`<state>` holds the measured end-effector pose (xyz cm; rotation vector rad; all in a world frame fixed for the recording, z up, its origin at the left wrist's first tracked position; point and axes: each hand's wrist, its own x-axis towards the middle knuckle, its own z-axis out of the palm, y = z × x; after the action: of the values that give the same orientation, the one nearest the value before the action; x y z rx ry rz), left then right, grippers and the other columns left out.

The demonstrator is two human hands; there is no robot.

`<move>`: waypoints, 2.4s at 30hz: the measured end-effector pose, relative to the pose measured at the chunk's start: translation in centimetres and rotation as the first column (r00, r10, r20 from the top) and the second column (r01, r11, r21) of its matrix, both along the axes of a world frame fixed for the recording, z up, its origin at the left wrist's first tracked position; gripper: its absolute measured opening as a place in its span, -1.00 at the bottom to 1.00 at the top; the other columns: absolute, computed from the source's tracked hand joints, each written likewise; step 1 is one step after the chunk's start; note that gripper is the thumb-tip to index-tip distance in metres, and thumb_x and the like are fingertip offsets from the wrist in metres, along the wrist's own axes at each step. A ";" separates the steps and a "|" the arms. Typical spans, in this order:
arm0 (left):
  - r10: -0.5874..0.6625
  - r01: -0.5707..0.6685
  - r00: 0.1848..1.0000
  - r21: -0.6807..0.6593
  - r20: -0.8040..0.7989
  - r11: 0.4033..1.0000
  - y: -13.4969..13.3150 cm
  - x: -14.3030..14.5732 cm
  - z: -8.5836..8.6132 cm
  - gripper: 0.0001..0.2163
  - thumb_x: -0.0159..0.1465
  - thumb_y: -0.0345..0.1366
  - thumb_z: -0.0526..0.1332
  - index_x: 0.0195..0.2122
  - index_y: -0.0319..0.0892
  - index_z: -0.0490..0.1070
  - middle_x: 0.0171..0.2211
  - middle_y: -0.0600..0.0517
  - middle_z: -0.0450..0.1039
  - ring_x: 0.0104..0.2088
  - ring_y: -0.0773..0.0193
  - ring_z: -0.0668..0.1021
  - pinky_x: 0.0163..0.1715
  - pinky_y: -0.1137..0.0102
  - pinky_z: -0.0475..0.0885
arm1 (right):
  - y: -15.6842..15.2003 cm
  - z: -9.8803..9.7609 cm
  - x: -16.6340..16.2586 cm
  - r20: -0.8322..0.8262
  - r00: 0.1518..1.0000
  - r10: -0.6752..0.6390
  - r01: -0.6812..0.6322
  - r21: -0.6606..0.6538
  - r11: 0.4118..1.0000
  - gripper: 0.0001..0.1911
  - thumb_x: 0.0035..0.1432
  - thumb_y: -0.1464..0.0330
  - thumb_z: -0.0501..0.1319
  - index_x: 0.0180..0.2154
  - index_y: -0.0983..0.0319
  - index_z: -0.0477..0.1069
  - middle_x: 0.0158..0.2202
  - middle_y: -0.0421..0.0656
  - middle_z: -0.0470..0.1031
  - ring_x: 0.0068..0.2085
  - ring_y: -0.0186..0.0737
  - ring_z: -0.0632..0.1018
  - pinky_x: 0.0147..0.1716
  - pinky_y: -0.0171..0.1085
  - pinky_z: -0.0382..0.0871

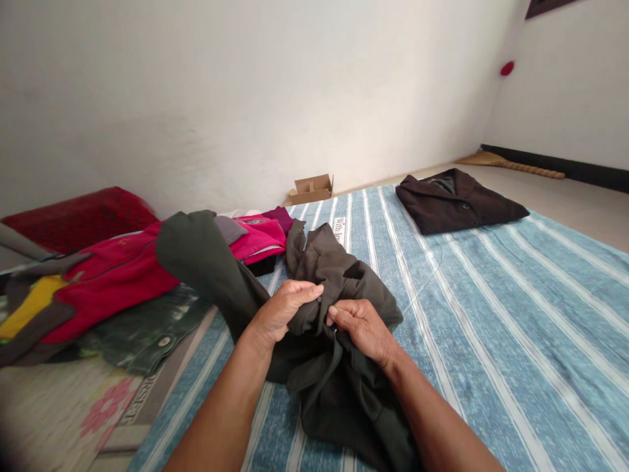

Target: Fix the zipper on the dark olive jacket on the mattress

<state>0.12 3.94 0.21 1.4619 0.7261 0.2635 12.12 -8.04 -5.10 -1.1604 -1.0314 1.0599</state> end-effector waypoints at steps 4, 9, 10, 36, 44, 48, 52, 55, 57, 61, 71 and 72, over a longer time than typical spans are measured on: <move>0.029 -0.028 0.999 0.047 -0.015 0.998 -0.1 0.3 0.4 -0.65 0.00 -0.03 0.31 -0.63 -0.23 0.34 -0.68 0.11 0.28 -0.67 0.43 0.27 -0.66 0.50 0.11 | 0.2 0.0 -0.5 -0.017 0.998 -0.068 0.069 0.041 0.997 -0.57 0.10 0.03 0.14 -0.52 0.27 0.33 -0.62 -0.31 0.10 -0.56 -0.42 0.11 -0.56 -0.36 -0.01; 0.014 0.013 0.997 0.320 -0.082 0.947 -0.7 0.8 0.9 -0.59 0.02 -0.04 0.27 -0.72 -0.19 0.16 -0.72 0.19 0.01 -0.67 0.47 0.10 -0.67 0.48 -0.07 | 0.5 -0.9 -1.1 -0.024 0.977 -0.211 0.212 0.056 0.976 -0.61 0.05 0.08 0.22 -0.54 0.25 0.22 -0.63 -0.32 0.10 -0.56 -0.44 0.10 -0.60 -0.38 -0.04; 0.003 0.033 0.995 0.350 -0.102 0.936 -0.8 0.9 0.9 -0.59 0.03 -0.04 0.26 -0.72 -0.19 0.15 -0.72 0.19 0.00 -0.66 0.47 0.09 -0.67 0.48 -0.07 | 0.6 -1.1 -1.1 0.008 0.969 -0.245 0.244 0.066 0.967 -0.63 0.08 0.11 0.19 -0.53 0.25 0.22 -0.62 -0.32 0.11 -0.56 -0.44 0.11 -0.60 -0.38 -0.03; -0.156 -0.020 0.981 0.857 0.117 0.515 -2.4 -0.5 1.6 -0.91 0.17 -0.47 0.15 -0.42 -0.20 0.41 -0.24 -0.02 0.42 -0.19 0.28 0.48 -0.20 0.43 0.34 | 0.2 0.9 -0.6 -0.325 0.912 -0.250 0.239 -0.075 0.968 -0.80 -0.15 0.30 0.24 -0.63 0.29 0.34 -0.70 -0.30 0.20 -0.63 -0.47 0.13 -0.63 -0.39 -0.08; -0.026 0.004 1.000 0.964 0.004 0.267 -4.6 -0.3 1.6 -0.90 0.14 -0.50 0.19 -0.49 -0.23 0.40 -0.19 -0.13 0.44 -0.11 0.14 0.48 -0.09 0.30 0.36 | 0.1 0.7 -0.6 -0.230 0.941 -0.247 0.251 -0.015 0.968 -0.79 -0.10 0.30 0.23 -0.63 0.27 0.31 -0.69 -0.30 0.19 -0.62 -0.47 0.13 -0.64 -0.40 -0.05; 0.063 -0.082 0.996 0.956 0.067 0.281 -4.9 0.1 0.8 -0.86 0.12 -0.55 0.14 -0.51 -0.22 0.40 -0.24 -0.10 0.48 -0.16 0.17 0.51 -0.13 0.32 0.39 | 0.1 0.6 -0.6 -0.198 0.948 -0.251 0.254 -0.009 0.967 -0.79 -0.09 0.30 0.23 -0.62 0.28 0.33 -0.69 -0.31 0.17 -0.62 -0.47 0.12 -0.65 -0.40 -0.05; 0.093 -0.135 0.990 0.910 0.107 0.391 -4.6 0.1 0.5 -0.86 0.12 -0.52 0.14 -0.52 -0.21 0.42 -0.25 -0.07 0.51 -0.19 0.22 0.54 -0.13 0.37 0.39 | 0.1 0.7 -0.7 -0.226 0.943 -0.245 0.245 -0.030 0.969 -0.81 -0.11 0.30 0.22 -0.61 0.28 0.34 -0.69 -0.31 0.18 -0.62 -0.47 0.13 -0.66 -0.41 -0.05; 0.102 -0.137 0.990 0.848 0.099 0.511 -4.2 0.0 0.7 -0.86 0.11 -0.48 0.15 -0.54 -0.20 0.44 -0.26 -0.04 0.52 -0.22 0.24 0.55 -0.14 0.40 0.39 | 0.2 1.0 -0.7 -0.268 0.934 -0.237 0.226 -0.072 0.971 -0.82 -0.14 0.31 0.22 -0.62 0.29 0.35 -0.71 -0.31 0.18 -0.64 -0.48 0.12 -0.66 -0.41 -0.07; 0.105 -0.131 0.991 0.810 0.087 0.572 -4.0 0.1 0.9 -0.86 0.10 -0.45 0.15 -0.55 -0.19 0.45 -0.27 -0.03 0.53 -0.23 0.24 0.56 -0.15 0.41 0.39 | 0.2 1.2 -0.7 -0.286 0.928 -0.239 0.221 -0.094 0.971 -0.83 -0.16 0.31 0.23 -0.62 0.29 0.35 -0.71 -0.31 0.19 -0.65 -0.49 0.12 -0.66 -0.40 -0.07; 0.120 -0.125 0.991 0.763 0.062 0.635 -3.8 0.1 1.2 -0.86 0.08 -0.43 0.15 -0.56 -0.19 0.47 -0.27 -0.02 0.55 -0.23 0.24 0.56 -0.13 0.42 0.38 | 0.2 1.4 -0.6 -0.293 0.925 -0.242 0.222 -0.100 0.970 -0.83 -0.18 0.31 0.23 -0.62 0.30 0.36 -0.71 -0.30 0.19 -0.64 -0.48 0.13 -0.66 -0.41 -0.07; 0.116 -0.107 0.992 0.749 0.040 0.654 -3.9 0.0 1.7 -0.85 0.09 -0.38 0.15 -0.55 -0.17 0.48 -0.25 -0.04 0.55 -0.20 0.19 0.56 -0.10 0.36 0.39 | 0.1 1.3 -0.6 -0.291 0.924 -0.247 0.229 -0.095 0.969 -0.82 -0.17 0.30 0.24 -0.62 0.28 0.37 -0.70 -0.30 0.21 -0.64 -0.46 0.15 -0.65 -0.40 -0.02; 0.113 -0.105 0.993 0.755 0.041 0.647 -4.0 0.0 1.7 -0.85 0.10 -0.39 0.15 -0.55 -0.18 0.48 -0.25 -0.04 0.55 -0.20 0.19 0.56 -0.09 0.35 0.39 | 0.1 1.3 -0.6 -0.290 0.925 -0.245 0.227 -0.095 0.969 -0.82 -0.17 0.30 0.24 -0.62 0.28 0.37 -0.70 -0.29 0.22 -0.64 -0.46 0.15 -0.65 -0.40 -0.02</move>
<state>0.11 -0.04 1.95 2.2251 0.7487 0.7252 11.52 -7.92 -3.79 -1.0994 -0.6079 1.0400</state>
